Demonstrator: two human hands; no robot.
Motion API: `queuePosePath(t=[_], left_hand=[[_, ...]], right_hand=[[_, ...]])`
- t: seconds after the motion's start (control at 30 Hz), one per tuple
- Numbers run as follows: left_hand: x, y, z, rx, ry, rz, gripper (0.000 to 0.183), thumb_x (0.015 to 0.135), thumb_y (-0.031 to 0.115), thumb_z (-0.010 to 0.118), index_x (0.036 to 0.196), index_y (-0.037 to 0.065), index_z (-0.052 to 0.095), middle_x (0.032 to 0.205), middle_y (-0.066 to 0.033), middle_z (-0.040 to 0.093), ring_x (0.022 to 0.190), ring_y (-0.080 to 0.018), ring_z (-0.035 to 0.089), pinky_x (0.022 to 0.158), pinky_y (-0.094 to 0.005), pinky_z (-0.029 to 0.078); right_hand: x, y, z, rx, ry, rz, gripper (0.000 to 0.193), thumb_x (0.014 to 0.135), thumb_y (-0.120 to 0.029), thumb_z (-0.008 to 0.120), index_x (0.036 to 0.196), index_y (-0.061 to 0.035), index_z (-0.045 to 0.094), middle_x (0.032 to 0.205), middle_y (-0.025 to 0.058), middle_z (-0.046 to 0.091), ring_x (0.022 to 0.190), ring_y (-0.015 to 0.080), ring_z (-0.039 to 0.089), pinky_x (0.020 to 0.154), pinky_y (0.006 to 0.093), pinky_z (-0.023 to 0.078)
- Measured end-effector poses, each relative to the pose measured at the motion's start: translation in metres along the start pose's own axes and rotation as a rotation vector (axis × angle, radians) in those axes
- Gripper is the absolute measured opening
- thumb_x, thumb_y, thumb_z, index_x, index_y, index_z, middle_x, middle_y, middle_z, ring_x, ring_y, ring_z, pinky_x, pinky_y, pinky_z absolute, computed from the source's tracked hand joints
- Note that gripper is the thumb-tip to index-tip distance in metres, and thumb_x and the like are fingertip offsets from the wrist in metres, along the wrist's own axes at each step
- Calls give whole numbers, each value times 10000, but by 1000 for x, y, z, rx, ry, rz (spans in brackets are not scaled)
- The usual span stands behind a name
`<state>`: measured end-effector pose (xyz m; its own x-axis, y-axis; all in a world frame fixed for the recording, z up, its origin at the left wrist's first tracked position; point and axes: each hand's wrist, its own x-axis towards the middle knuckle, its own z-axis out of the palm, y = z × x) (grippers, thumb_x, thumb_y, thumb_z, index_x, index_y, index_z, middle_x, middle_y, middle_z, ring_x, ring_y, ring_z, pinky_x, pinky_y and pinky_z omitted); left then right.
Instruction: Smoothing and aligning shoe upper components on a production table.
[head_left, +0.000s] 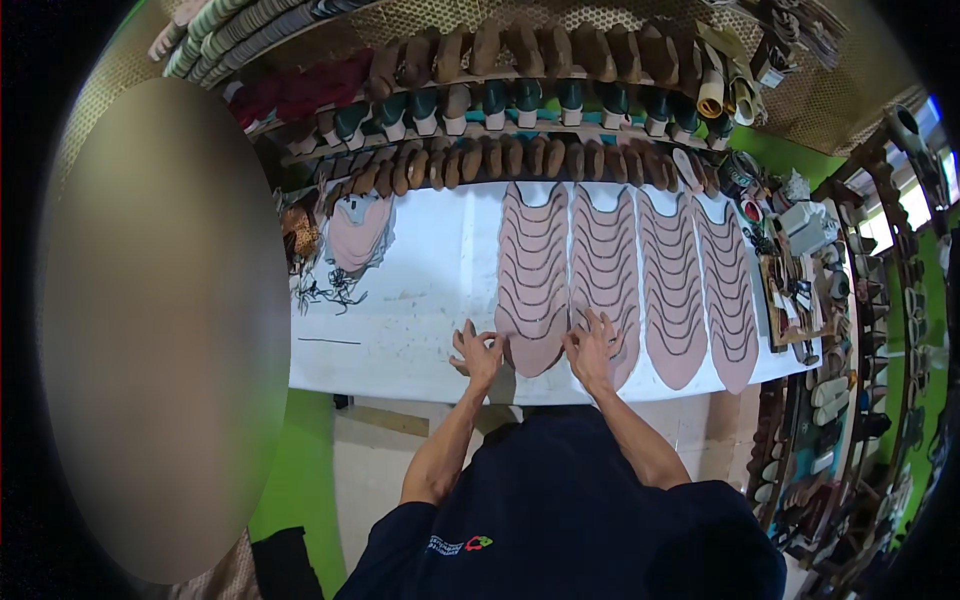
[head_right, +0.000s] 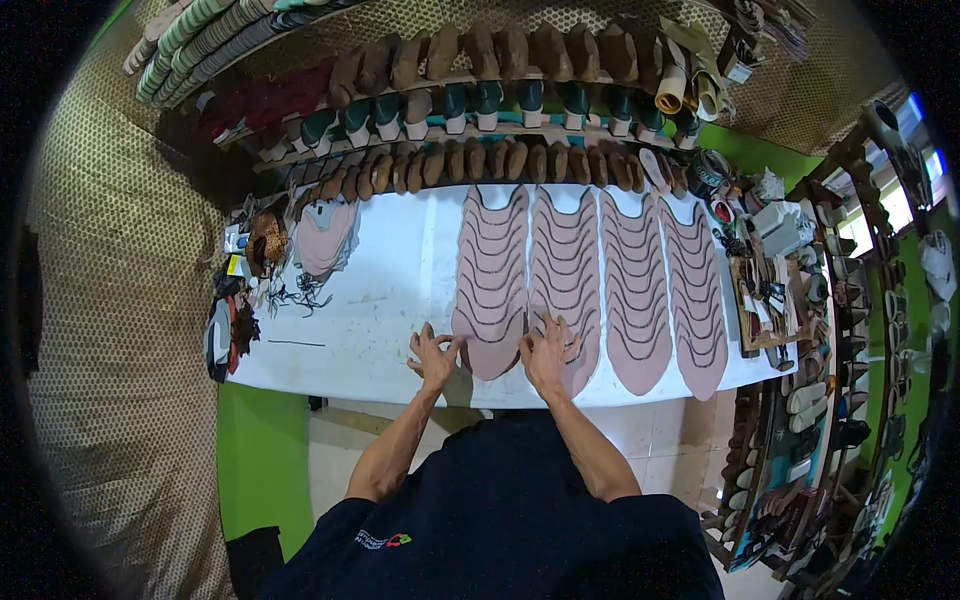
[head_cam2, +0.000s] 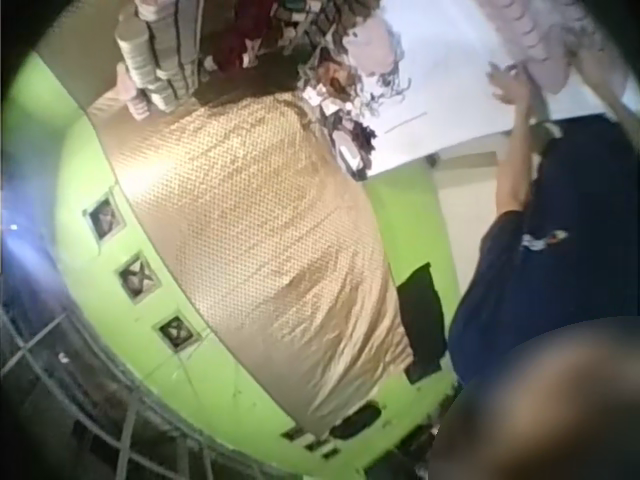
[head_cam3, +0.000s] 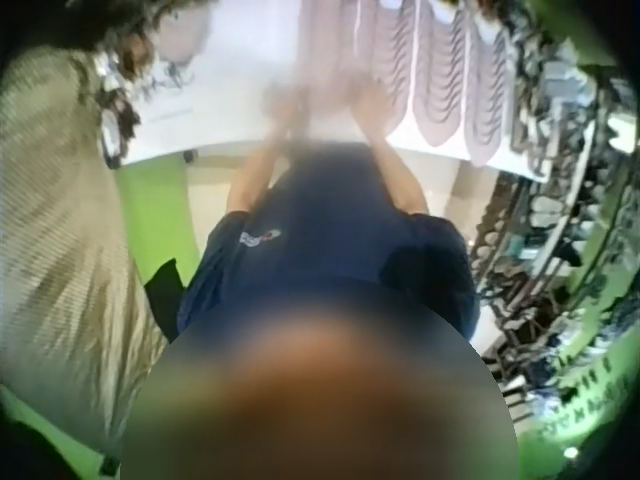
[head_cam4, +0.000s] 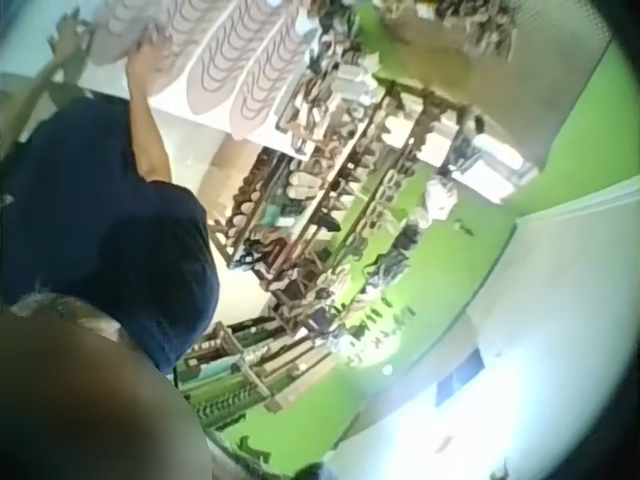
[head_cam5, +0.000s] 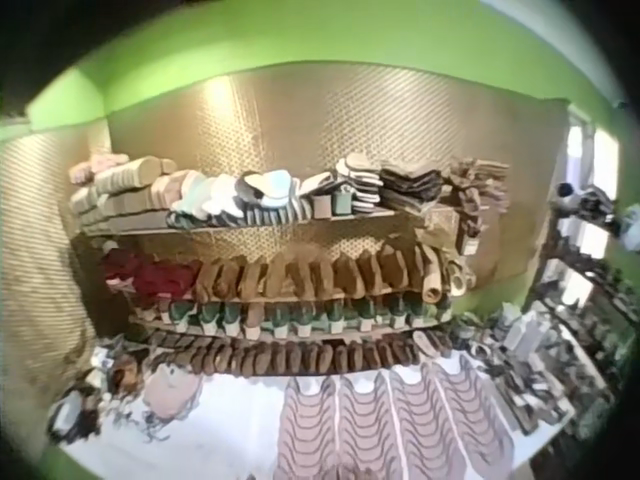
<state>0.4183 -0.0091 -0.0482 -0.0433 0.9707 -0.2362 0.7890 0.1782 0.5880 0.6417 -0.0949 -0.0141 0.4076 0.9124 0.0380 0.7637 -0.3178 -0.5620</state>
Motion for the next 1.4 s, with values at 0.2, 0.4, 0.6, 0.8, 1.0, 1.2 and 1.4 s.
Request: queuePosePath(t=[0.2, 0.4, 0.6, 0.8, 1.0, 1.2, 1.4], left_hand=[[0, 2, -4, 11, 17, -12, 423, 887, 522, 747, 1009, 127, 839, 1699, -136, 331, 1581, -439, 148, 1095, -835, 113], [-2, 8, -1, 48, 26, -19, 317, 888, 439, 751, 951, 142, 841, 1688, -132, 361, 1574, -444, 174, 1082, -859, 111], [3, 10, -2, 111, 47, 9, 311, 879, 436, 762, 952, 144, 840, 1670, -131, 381, 1566, -441, 182, 1077, -851, 106], [-5, 1, -7, 224, 271, 349, 393, 937, 374, 728, 1314, 263, 723, 1730, -130, 258, 1580, -438, 141, 1087, -840, 92], [-15, -3, -10, 474, 15, 505, 456, 1028, 394, 620, 1468, 278, 600, 1776, -124, 152, 1609, -424, 74, 1104, -829, 65], [-16, -4, -3, 555, 129, 667, 618, 1071, 489, 518, 1629, 239, 427, 1785, -27, 179, 1631, -382, 61, 1130, -818, 22], [-25, -5, 3, 494, -175, 487, 756, 1074, 606, 401, 1701, 209, 255, 1778, -12, 205, 1639, -395, 59, 1141, -834, -47]], right_hand=[[9, 2, 3, -10, 1, -19, 195, 890, -275, 757, 929, -95, 821, 1562, 133, 500, 1514, 437, 315, 1164, 761, 114], [11, 5, 8, -34, 6, -35, 187, 892, -270, 747, 911, -102, 827, 1552, 119, 518, 1516, 431, 313, 1158, 761, 126], [14, 3, 7, -40, -10, -19, 195, 878, -267, 752, 903, -82, 808, 1543, 118, 522, 1501, 425, 335, 1165, 755, 124], [9, -5, 5, -96, 67, -81, 291, 858, -325, 794, 1068, -125, 785, 1530, 100, 526, 1497, 394, 351, 1184, 728, 136], [-1, -8, 12, -170, -19, -287, 364, 846, -345, 816, 1142, -138, 774, 1502, 84, 548, 1489, 355, 365, 1190, 732, 154], [0, -8, 14, -229, -76, -310, 483, 880, -427, 779, 1274, -150, 738, 1524, 65, 551, 1492, 339, 366, 1197, 731, 144], [0, -3, 9, -259, -167, -333, 579, 902, -466, 759, 1391, -167, 680, 1599, 58, 498, 1526, 358, 333, 1211, 732, 116]])
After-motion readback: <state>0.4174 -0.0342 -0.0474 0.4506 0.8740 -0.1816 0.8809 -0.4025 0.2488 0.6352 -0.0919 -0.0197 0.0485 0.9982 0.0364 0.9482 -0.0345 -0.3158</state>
